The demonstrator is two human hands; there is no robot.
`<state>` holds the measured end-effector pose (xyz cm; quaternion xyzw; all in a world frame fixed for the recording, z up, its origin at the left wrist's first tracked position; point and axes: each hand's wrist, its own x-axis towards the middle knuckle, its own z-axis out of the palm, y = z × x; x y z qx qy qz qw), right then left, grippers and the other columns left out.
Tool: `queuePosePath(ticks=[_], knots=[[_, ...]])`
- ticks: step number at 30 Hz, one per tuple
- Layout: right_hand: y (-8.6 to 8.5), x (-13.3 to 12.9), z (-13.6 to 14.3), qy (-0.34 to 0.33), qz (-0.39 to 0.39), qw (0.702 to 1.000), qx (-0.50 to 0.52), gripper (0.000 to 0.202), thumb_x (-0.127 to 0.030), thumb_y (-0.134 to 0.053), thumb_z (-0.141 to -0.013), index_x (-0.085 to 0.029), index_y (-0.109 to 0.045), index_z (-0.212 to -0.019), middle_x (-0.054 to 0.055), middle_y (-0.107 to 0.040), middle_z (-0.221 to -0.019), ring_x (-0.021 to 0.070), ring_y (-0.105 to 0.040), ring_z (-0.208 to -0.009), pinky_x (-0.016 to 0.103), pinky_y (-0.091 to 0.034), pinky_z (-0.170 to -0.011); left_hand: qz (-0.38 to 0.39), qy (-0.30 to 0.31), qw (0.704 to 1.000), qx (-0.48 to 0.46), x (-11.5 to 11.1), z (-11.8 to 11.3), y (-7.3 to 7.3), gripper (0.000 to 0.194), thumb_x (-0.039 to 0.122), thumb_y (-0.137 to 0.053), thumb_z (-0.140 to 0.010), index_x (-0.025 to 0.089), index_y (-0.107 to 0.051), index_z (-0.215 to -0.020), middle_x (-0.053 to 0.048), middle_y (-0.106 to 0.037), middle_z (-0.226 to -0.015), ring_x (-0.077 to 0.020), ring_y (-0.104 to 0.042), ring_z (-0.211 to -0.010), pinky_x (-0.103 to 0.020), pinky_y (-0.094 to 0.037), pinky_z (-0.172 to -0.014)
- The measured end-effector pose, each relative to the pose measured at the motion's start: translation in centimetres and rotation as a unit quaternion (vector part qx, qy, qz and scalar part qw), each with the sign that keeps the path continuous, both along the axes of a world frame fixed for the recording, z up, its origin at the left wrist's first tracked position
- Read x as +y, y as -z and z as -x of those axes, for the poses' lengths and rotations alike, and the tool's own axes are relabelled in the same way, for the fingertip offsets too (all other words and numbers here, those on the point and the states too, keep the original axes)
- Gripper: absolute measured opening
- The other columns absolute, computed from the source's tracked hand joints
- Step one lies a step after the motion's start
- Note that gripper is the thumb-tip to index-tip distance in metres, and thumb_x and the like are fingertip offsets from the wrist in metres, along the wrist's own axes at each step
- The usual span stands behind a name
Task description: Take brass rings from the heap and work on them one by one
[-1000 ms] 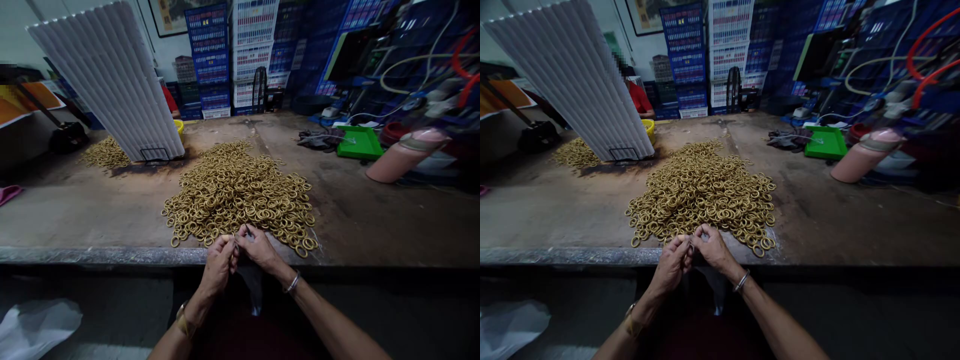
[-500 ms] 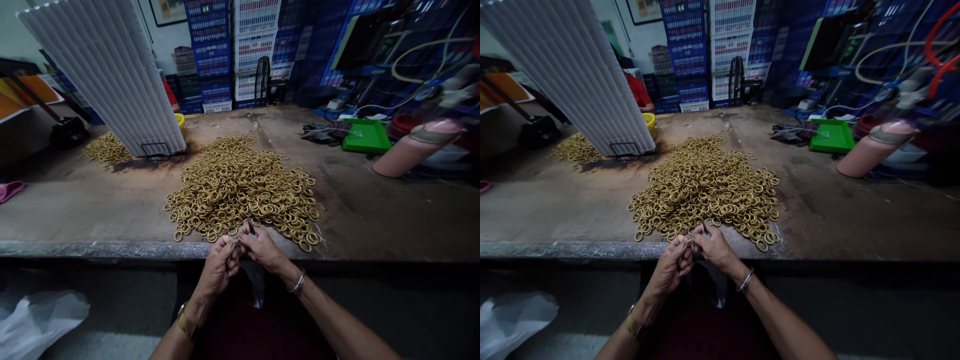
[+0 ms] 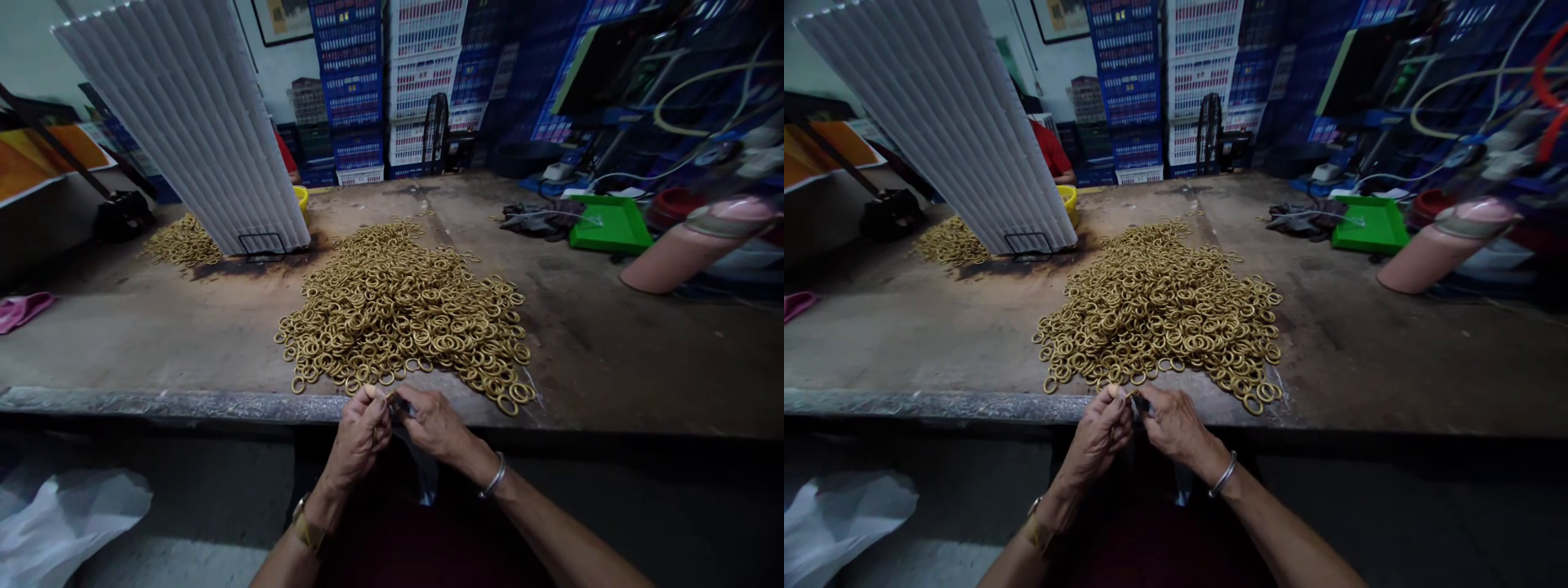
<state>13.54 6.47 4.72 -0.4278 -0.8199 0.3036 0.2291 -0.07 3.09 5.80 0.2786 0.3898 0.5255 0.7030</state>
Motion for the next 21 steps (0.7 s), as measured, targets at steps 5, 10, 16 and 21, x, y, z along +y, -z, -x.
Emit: queuePosePath(ticks=[5, 10, 16, 21], knots=[[-0.2, 0.1, 0.0, -0.009, 0.006, 0.999, -0.044, 0.019, -0.011, -0.041, -0.073, -0.019, -0.055, -0.084, 0.0, -0.058, -0.064, 0.0115, -0.048, -0.057, 0.022, -0.028, -0.054, -0.004, 0.006, 1.0, 0.017, -0.1, 0.1, 0.3, 0.03, 0.042, -0.06, -0.072, 0.019, -0.041, -0.071, 0.009, -0.034, -0.049, -0.0014, -0.023, -0.036, -0.013, -0.015, -0.033], [0.0, 0.8, -0.3, 0.039, 0.012, 0.989, -0.141, 0.02, -0.013, -0.043, -0.074, -0.019, -0.056, -0.087, 0.002, -0.062, -0.07, 0.0135, -0.054, -0.063, 0.023, -0.028, -0.056, -0.008, 0.042, 0.998, -0.039, -1.0, 0.3, -0.4, 0.025, 0.035, -0.059, -0.075, 0.018, -0.042, -0.07, 0.009, -0.031, -0.046, -0.0011, -0.02, -0.035, -0.012, -0.017, -0.033], [0.8, 2.6, 0.3, 0.152, -0.052, 0.974, -0.161, 0.02, -0.019, -0.042, -0.079, -0.019, -0.053, -0.095, 0.003, -0.063, -0.077, 0.0155, -0.058, -0.071, 0.023, -0.031, -0.061, 0.089, 0.049, 0.975, -0.2, -0.8, 1.5, -0.9, 0.017, 0.029, -0.056, -0.077, 0.014, -0.048, -0.075, 0.003, -0.044, -0.061, 0.0004, -0.025, -0.037, -0.008, -0.016, -0.029], [0.7, 3.9, 1.6, 0.161, -0.091, 0.97, -0.159, 0.032, -0.02, -0.045, -0.078, -0.02, -0.046, -0.111, 0.004, -0.065, -0.09, 0.0165, -0.059, -0.078, 0.023, -0.033, -0.064, 0.132, 0.014, 0.958, -0.256, -0.3, 2.3, 0.3, 0.019, 0.025, -0.043, -0.084, 0.01, -0.051, -0.073, -0.007, -0.054, -0.077, -0.0018, -0.034, -0.042, -0.008, -0.024, -0.027]])
